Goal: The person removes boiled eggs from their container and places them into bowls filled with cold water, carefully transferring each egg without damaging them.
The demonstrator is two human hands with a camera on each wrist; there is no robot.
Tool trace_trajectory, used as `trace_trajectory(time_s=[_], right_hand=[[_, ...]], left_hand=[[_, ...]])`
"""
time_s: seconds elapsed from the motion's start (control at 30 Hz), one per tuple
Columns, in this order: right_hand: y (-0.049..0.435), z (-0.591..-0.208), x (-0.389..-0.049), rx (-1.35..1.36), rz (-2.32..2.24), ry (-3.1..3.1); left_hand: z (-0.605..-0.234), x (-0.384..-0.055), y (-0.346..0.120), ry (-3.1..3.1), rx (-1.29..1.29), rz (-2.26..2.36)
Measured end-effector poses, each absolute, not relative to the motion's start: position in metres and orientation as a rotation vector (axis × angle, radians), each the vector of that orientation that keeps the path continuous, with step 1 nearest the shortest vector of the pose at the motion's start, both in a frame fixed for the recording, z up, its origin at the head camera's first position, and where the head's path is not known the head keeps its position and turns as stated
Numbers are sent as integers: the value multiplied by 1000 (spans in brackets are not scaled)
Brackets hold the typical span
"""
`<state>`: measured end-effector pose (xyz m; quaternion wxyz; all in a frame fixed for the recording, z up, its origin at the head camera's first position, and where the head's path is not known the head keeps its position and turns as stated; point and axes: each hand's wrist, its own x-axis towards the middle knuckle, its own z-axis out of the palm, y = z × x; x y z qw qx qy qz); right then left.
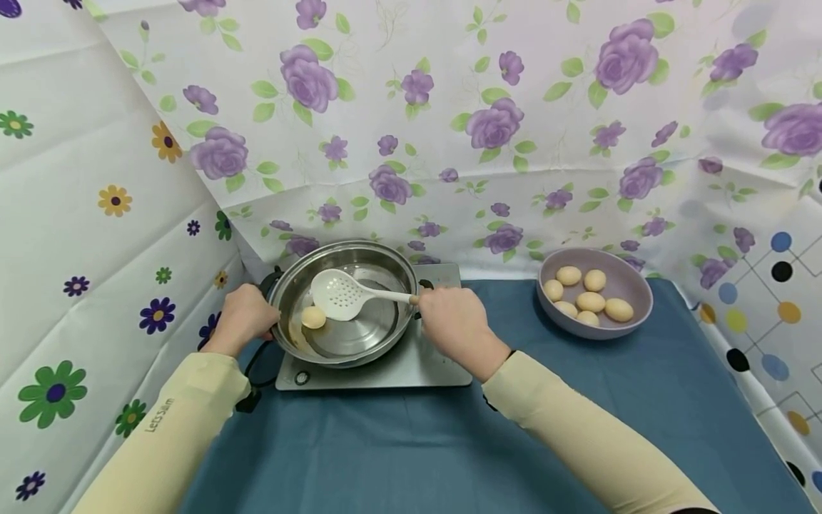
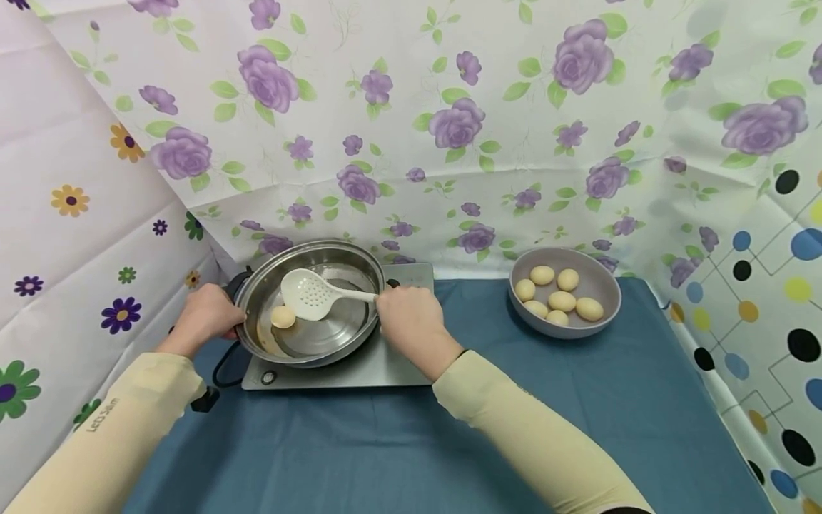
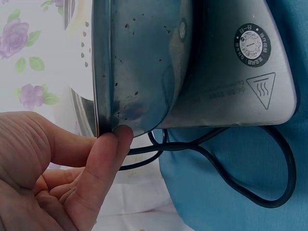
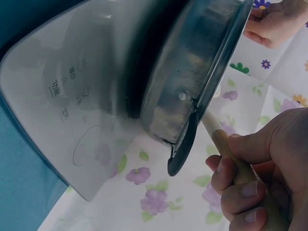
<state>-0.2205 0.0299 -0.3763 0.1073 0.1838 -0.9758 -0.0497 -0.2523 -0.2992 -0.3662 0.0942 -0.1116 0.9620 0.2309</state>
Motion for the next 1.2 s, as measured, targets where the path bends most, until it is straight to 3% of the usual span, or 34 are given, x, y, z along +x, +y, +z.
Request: trace_trajectory(time_s=[1.2], right_hand=[[34,-362,-202,699,-11,-3111]], left_hand=[[-364,-251,-297,2837,-349,709]])
